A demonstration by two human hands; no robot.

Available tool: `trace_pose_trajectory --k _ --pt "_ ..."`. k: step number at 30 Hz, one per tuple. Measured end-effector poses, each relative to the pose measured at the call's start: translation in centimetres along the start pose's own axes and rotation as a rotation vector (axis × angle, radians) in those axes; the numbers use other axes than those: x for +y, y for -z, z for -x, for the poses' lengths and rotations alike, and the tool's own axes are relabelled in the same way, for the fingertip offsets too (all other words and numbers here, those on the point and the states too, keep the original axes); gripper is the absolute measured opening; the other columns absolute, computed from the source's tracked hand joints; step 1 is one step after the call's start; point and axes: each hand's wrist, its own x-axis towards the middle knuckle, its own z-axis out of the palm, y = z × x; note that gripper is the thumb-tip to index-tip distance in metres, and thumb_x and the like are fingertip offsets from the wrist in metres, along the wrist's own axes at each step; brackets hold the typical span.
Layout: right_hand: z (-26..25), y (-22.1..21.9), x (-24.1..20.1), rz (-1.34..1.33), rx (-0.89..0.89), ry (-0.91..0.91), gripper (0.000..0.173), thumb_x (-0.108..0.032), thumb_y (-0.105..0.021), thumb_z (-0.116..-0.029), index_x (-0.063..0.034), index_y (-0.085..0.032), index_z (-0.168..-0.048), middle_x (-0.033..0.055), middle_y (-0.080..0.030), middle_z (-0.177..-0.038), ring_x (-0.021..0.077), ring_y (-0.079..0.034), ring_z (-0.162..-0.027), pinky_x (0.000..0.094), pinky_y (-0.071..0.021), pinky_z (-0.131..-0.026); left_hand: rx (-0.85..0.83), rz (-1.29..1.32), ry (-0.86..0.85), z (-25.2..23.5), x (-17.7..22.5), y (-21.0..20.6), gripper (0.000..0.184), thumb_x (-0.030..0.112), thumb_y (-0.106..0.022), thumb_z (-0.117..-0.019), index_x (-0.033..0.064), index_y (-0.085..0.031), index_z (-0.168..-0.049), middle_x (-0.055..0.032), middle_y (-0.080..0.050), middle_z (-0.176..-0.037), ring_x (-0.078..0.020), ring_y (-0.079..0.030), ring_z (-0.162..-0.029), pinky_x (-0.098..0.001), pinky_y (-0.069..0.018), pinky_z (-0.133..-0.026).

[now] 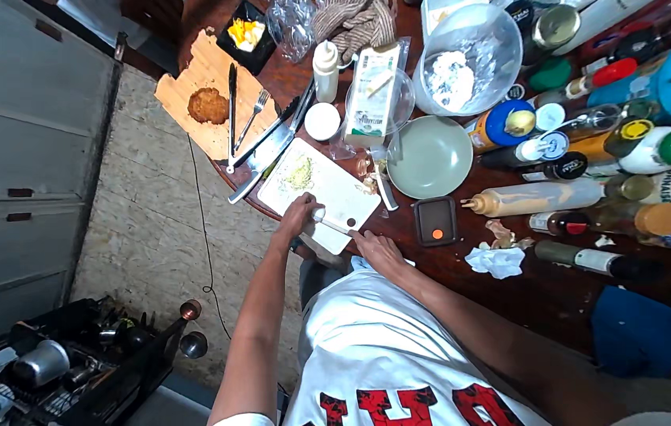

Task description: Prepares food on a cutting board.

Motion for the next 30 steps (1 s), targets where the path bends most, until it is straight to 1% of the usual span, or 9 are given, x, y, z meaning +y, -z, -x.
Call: trace_pose_trajectory --k 3,7,10,13,15,18,22,26,30 --pt "0.0 0.0 -0.3 0.016 -0.003 -0.024 0.043 -0.018 -0.04 -0.1089 -0.0221 -0.048 -0.15 0.0243 -0.065 -0.118 0.0444 -0.07 -0.092 0.0577 -0.0568 -0.078 0.008 0.01 -0.014 0.1 -0.1 0.0 0.04 0.002 -0.074 -0.0868 0.0195 -0.073 -0.122 -0.0099 -0.063 -0.124 -0.0279 -0.062 -0.113 -0.0447 -0.0533 -0.099" --pt "0.0 0.3 -0.5 0.041 -0.044 -0.072 0.043 -0.01 -0.042 -0.1066 -0.0183 -0.048 -0.149 0.0266 -0.066 -0.115 0.046 -0.07 -0.095 0.0579 -0.0564 -0.079 0.007 0.009 -0.005 0.1 0.0 0.1 0.038 0.011 -0.08 -0.0862 0.0204 -0.073 -0.123 -0.0085 -0.063 -0.123 -0.0265 -0.062 -0.113 -0.0438 -0.0535 -0.099" --pt "-0.2 0.0 0.3 0.053 -0.038 -0.054 0.034 -0.017 -0.038 -0.1103 -0.0146 -0.051 -0.142 0.0258 -0.067 -0.11 0.0462 -0.07 -0.094 0.0584 -0.0568 -0.078 -0.008 0.017 0.012 0.0 0.0 0.0 0.04 0.015 -0.082 -0.0853 0.0217 -0.073 -0.124 -0.0082 -0.062 -0.125 -0.0264 -0.061 -0.114 -0.0439 -0.053 -0.1" --pt "0.2 0.1 0.7 0.012 -0.018 -0.041 0.037 -0.029 -0.035 -0.1127 -0.0152 -0.053 -0.142 0.0257 -0.068 -0.111 0.0475 -0.07 -0.095 0.061 -0.0562 -0.08 0.001 0.041 0.03 0.1 0.1 0.1 0.04 0.014 -0.082 -0.0843 0.0211 -0.074 -0.123 -0.0091 -0.063 -0.125 -0.0272 -0.061 -0.115 -0.0452 -0.0526 -0.101" --pt "0.7 0.5 0.9 0.001 -0.004 -0.034 0.038 -0.031 -0.033 -0.1127 -0.016 -0.054 -0.14 0.0244 -0.068 -0.11 0.0463 -0.07 -0.094 0.0605 -0.0565 -0.079 -0.009 0.032 0.031 0.1 0.2 0.2 0.04 0.015 -0.082 -0.0849 0.021 -0.074 -0.123 -0.0091 -0.063 -0.125 -0.0274 -0.06 -0.116 -0.0451 -0.0523 -0.101" --pt "1.0 0.9 0.9 0.012 -0.005 -0.022 0.039 -0.031 -0.032 -0.1127 -0.0177 -0.054 -0.142 0.0232 -0.069 -0.111 0.0445 -0.071 -0.094 0.0594 -0.0568 -0.078 -0.01 0.003 0.015 0.1 0.2 0.1 0.04 0.014 -0.081 -0.0863 0.02 -0.072 -0.125 -0.0102 -0.063 -0.126 -0.028 -0.061 -0.115 -0.0452 -0.053 -0.1" --pt "0.6 0.6 0.6 0.022 -0.009 -0.004 0.038 -0.029 -0.033 -0.1127 -0.0193 -0.052 -0.144 0.0231 -0.068 -0.113 0.0445 -0.07 -0.095 0.0589 -0.0564 -0.08 0.036 -0.016 0.006 0.9 0.3 -0.4 0.048 0.007 -0.079 -0.084 0.0194 -0.068 -0.128 -0.0079 -0.063 -0.127 -0.0272 -0.063 -0.112 -0.0467 -0.0546 -0.096" --pt "0.1 0.7 0.1 0.034 -0.018 -0.012 0.038 -0.027 -0.034 -0.1122 -0.0192 -0.051 -0.145 0.0235 -0.068 -0.112 0.0443 -0.071 -0.093 0.0579 -0.0565 -0.079 0.02 -0.036 0.014 1.2 0.3 -0.5 0.043 0.01 -0.08 -0.0855 0.0192 -0.069 -0.126 -0.0062 -0.063 -0.128 -0.0258 -0.063 -0.113 -0.0459 -0.0545 -0.096" --pt "-0.1 0.8 -0.1 0.034 -0.02 -0.021 0.038 -0.026 -0.034 -0.1121 -0.0182 -0.052 -0.145 0.0237 -0.068 -0.112 0.0447 -0.071 -0.093 0.0579 -0.0567 -0.078 0.016 -0.043 0.007 0.8 0.2 -0.4 0.042 0.008 -0.078 -0.086 0.0178 -0.069 -0.126 -0.0068 -0.063 -0.129 -0.0261 -0.063 -0.112 -0.0445 -0.0544 -0.097"
